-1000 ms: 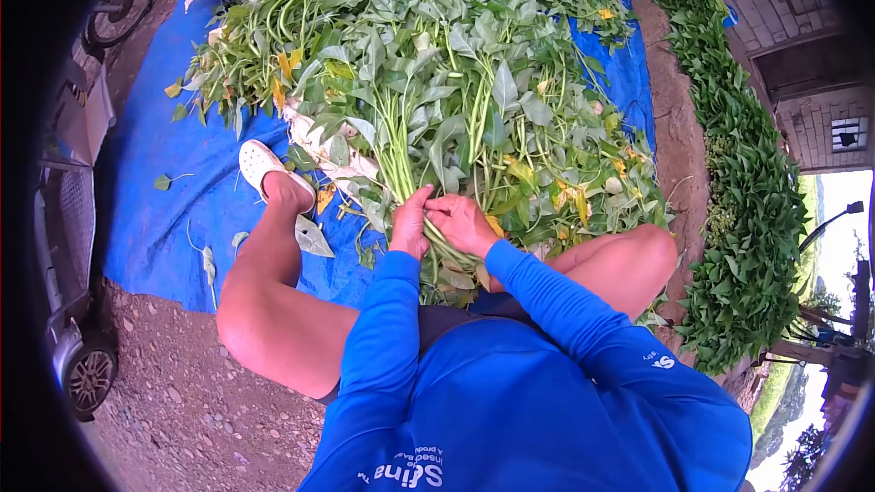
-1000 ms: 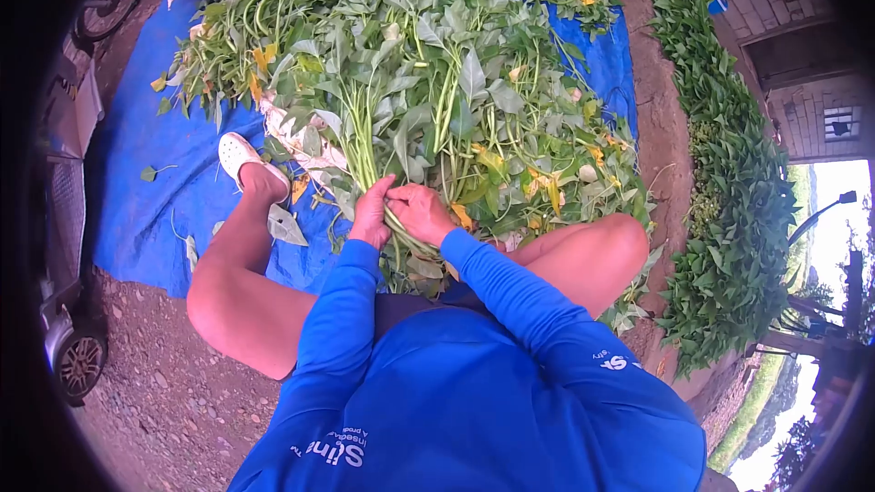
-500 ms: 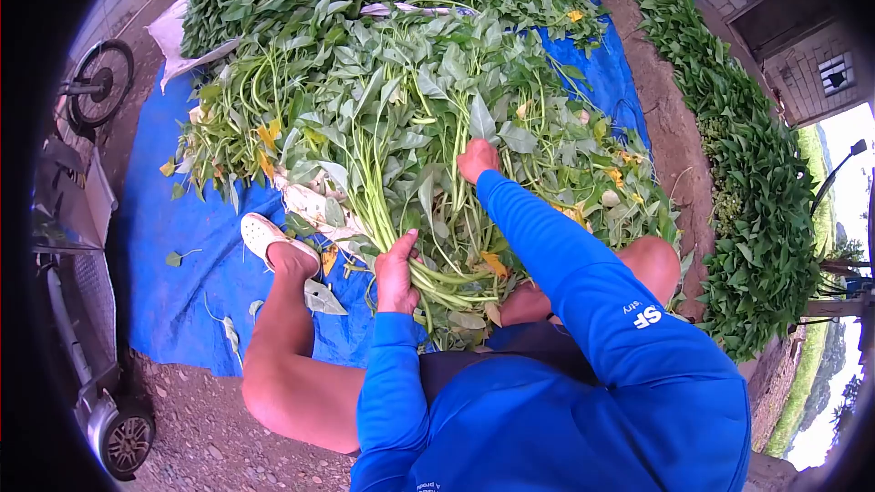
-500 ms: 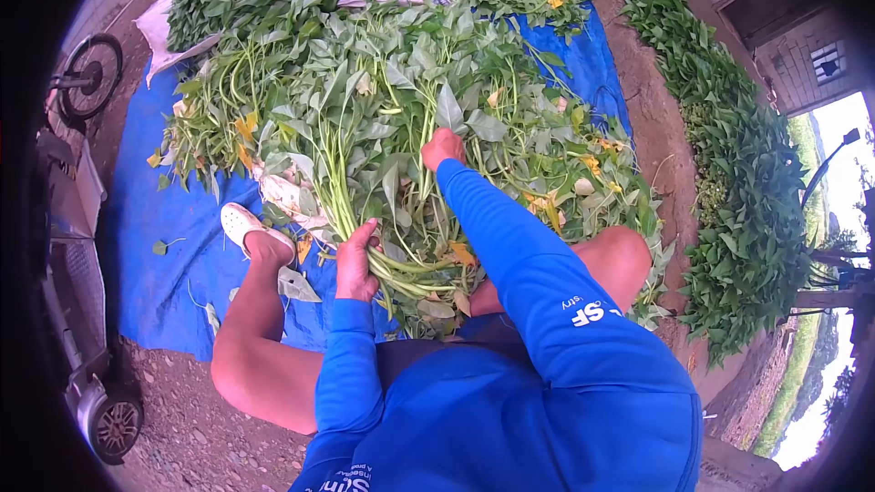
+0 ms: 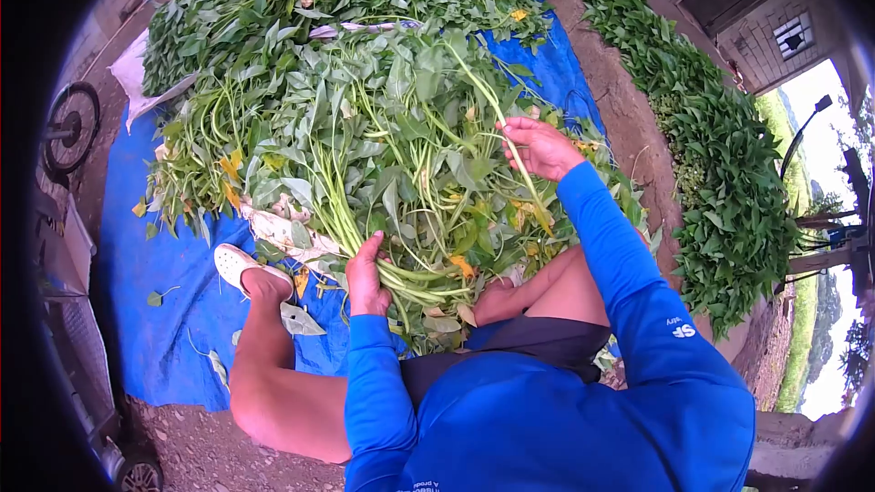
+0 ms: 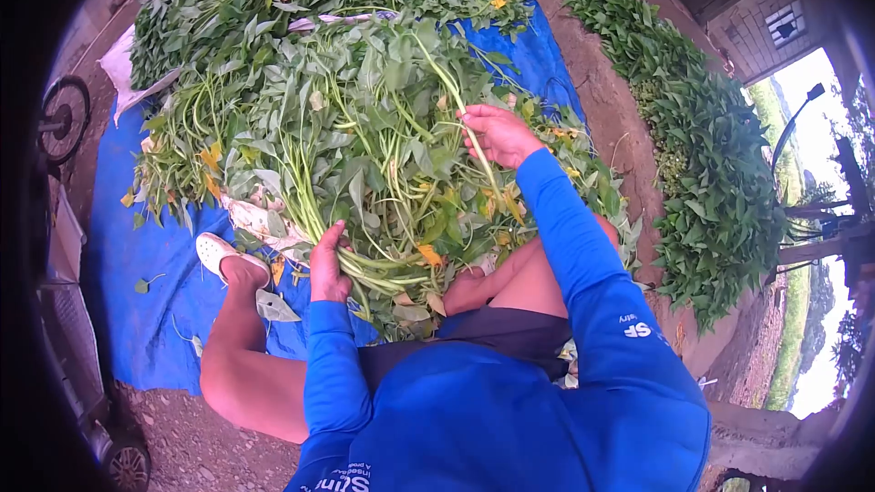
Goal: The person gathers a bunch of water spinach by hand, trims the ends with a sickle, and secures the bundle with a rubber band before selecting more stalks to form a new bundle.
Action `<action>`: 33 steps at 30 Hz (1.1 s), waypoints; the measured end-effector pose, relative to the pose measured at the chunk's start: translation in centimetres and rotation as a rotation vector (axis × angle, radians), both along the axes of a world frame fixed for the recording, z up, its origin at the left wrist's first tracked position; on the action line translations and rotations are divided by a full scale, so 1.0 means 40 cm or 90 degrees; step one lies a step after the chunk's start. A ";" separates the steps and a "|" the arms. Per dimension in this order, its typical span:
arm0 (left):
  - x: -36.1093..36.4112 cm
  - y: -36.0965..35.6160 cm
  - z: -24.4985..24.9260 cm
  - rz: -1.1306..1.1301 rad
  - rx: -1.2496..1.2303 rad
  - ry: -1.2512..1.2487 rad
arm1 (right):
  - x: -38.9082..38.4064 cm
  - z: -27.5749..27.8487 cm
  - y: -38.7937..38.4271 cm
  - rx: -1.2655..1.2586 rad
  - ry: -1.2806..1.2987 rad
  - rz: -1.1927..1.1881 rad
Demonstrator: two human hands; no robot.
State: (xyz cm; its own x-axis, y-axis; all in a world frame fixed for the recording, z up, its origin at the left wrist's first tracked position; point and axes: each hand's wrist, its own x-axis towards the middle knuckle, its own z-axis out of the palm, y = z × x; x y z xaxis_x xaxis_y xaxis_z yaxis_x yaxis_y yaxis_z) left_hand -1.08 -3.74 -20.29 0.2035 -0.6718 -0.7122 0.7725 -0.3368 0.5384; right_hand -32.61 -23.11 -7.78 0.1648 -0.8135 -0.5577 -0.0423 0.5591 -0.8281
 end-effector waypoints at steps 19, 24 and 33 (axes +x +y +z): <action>-0.003 0.028 -0.057 0.000 -0.034 0.151 | 0.209 0.028 0.218 -0.394 0.173 0.035; 0.000 0.040 -0.161 -0.018 -0.079 0.316 | 0.356 -0.190 0.373 -0.173 0.231 0.220; -0.047 0.067 -0.216 0.051 -0.018 0.058 | 0.367 -0.397 0.428 -0.066 0.202 0.267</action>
State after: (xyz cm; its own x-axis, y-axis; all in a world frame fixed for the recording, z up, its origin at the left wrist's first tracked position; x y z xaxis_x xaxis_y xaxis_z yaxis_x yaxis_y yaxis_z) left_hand -2.96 -1.07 -28.92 0.1923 -0.6759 -0.7115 0.8421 -0.2586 0.4733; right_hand -17.91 -6.00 -23.68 0.3232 -0.7675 -0.5536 -0.5019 0.3569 -0.7878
